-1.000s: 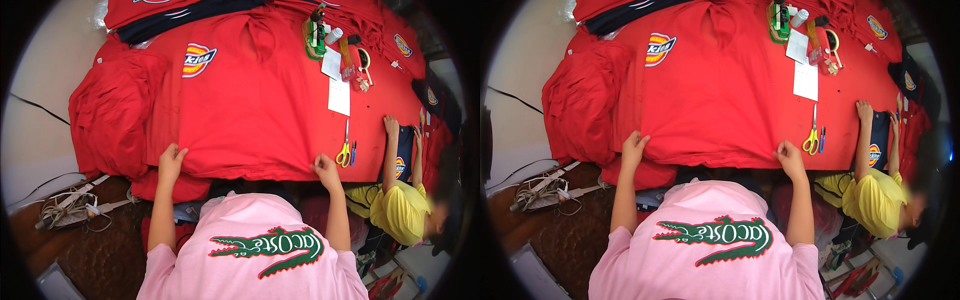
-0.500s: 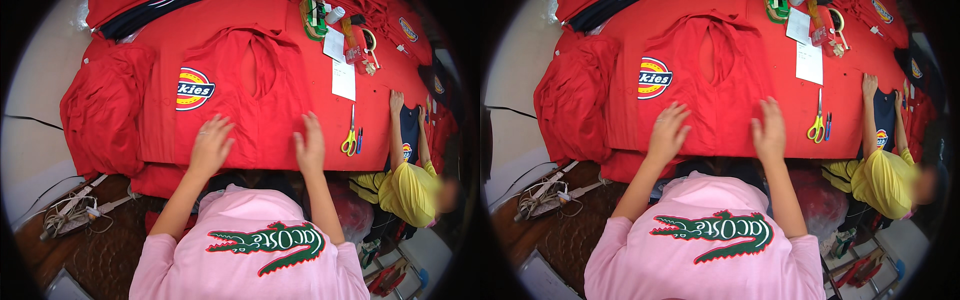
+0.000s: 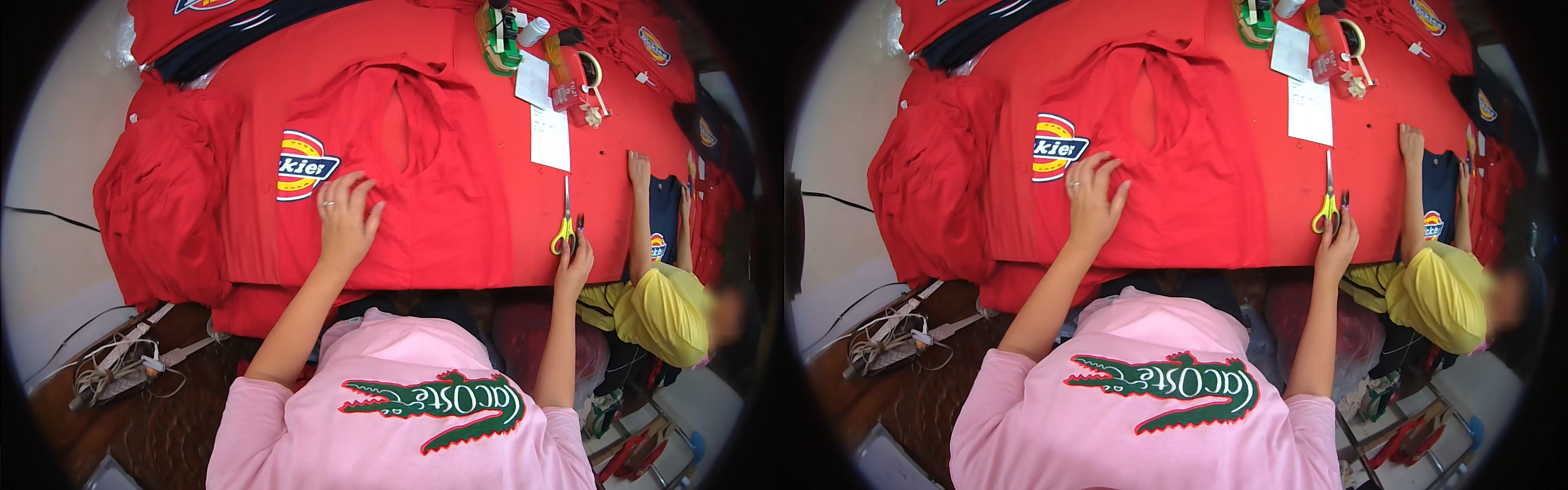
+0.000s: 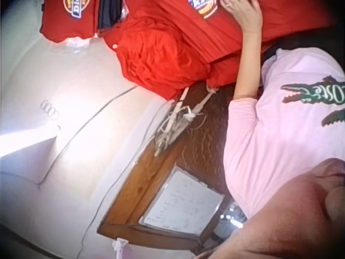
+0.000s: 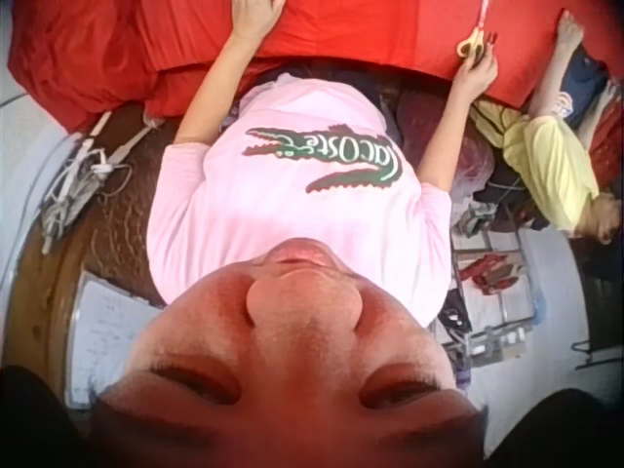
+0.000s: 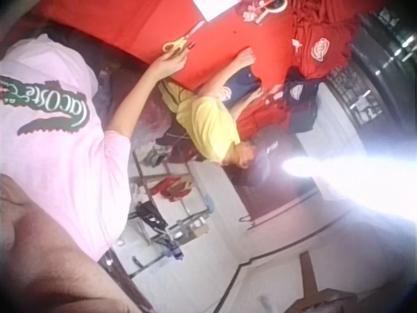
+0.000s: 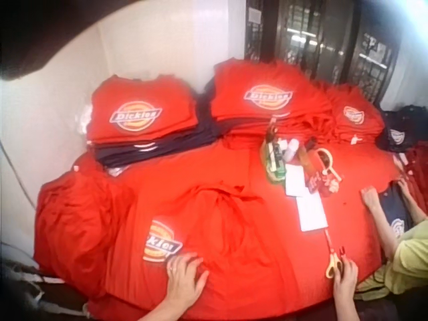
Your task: The person picks up red t-shirts from a stack, removes loose threads around the necklines and seams using a thread clipper, and folds the shirts on a work table.
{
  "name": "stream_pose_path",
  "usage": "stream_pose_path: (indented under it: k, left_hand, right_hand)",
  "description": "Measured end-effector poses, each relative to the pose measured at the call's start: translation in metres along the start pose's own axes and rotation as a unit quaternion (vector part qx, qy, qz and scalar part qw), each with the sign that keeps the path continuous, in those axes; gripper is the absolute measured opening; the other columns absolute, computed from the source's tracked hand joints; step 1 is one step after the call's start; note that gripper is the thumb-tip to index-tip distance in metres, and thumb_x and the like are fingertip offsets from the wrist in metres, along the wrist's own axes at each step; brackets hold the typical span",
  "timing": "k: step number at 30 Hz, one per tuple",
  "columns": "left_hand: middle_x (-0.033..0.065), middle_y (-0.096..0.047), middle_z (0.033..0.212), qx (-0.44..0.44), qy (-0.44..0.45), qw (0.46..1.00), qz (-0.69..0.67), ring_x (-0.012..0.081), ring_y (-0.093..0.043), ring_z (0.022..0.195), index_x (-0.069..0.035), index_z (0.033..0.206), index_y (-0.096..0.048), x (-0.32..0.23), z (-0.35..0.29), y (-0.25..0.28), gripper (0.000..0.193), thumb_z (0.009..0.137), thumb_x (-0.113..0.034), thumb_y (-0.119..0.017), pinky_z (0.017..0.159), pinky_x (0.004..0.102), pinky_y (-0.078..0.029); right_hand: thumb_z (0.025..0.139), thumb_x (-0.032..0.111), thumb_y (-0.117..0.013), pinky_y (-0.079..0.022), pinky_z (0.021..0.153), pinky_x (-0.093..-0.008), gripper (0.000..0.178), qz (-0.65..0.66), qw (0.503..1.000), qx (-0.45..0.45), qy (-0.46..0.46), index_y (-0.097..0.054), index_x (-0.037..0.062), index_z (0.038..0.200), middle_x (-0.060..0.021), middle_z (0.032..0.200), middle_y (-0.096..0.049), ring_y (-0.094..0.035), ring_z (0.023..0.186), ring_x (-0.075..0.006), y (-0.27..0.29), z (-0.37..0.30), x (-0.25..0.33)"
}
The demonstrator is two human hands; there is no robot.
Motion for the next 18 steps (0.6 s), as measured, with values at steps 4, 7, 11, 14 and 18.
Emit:
stream_pose_path:
  k: [4,7,11,14,18]
  left_hand:
    - [0.0077,-0.062,0.115,-0.013,-0.006,0.999,-0.049,0.0299,-0.057,0.112,-0.007,0.100,-0.074,-0.026,0.036,-0.027,0.020,0.085,-0.019,-0.080,0.096,0.0432,-0.044]
    - [0.0062,-0.062,0.105,0.014,0.008,0.998,-0.068,0.0280,-0.059,0.104,-0.006,0.095,-0.074,-0.032,0.046,-0.037,0.018,0.082,-0.016,-0.081,0.090,0.0413,-0.046]
    - [0.0062,-0.062,0.097,0.002,-0.025,0.999,-0.046,0.0279,-0.062,0.092,-0.004,0.089,-0.072,-0.032,0.046,-0.042,0.016,0.080,-0.013,-0.082,0.084,0.0416,-0.049]
    - [0.0074,-0.061,0.095,0.005,-0.038,0.998,-0.044,0.0302,-0.063,0.083,-0.003,0.087,-0.071,-0.034,0.046,-0.050,0.015,0.080,-0.012,-0.081,0.080,0.0433,-0.052]
    - [0.0096,-0.062,0.097,0.023,0.016,0.997,-0.069,0.0298,-0.065,0.078,0.000,0.088,-0.069,-0.037,0.042,-0.048,0.011,0.083,-0.005,-0.077,0.078,0.0397,-0.056]
  right_hand:
    - [0.098,0.013,-0.070,-0.052,0.084,-0.0383,0.033,0.034,0.998,0.032,-0.034,-0.070,0.0026,0.128,-0.0101,0.102,-0.064,-0.062,0.095,-0.0243,-0.008,0.022,-0.003]
    - [0.093,0.003,-0.073,-0.052,0.080,-0.0306,0.041,0.315,0.925,0.034,-0.209,-0.068,0.0032,0.133,-0.0050,0.100,-0.062,-0.059,0.088,-0.0145,-0.025,0.026,-0.032]
    - [0.088,0.000,-0.075,-0.053,0.079,-0.0315,0.044,0.170,0.974,0.024,-0.146,-0.069,0.0018,0.131,-0.0057,0.101,-0.061,-0.060,0.080,-0.0148,-0.026,0.016,-0.030]
    - [0.087,0.002,-0.076,-0.054,0.079,-0.0338,0.041,0.198,0.943,-0.051,-0.262,-0.070,0.0017,0.128,-0.0064,0.099,-0.062,-0.062,0.078,-0.0176,-0.028,0.011,-0.024]
    - [0.094,0.010,-0.072,-0.054,0.078,-0.0344,0.028,0.046,0.974,0.009,-0.220,-0.072,-0.0008,0.119,-0.0085,0.096,-0.066,-0.066,0.081,-0.0189,-0.020,0.015,-0.022]
Point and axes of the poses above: each hand's wrist, its own z-axis towards the middle knuckle, its own y-axis out of the back of the hand, x = y × z, the point moved 2 cm from there along z, towards the middle knuckle
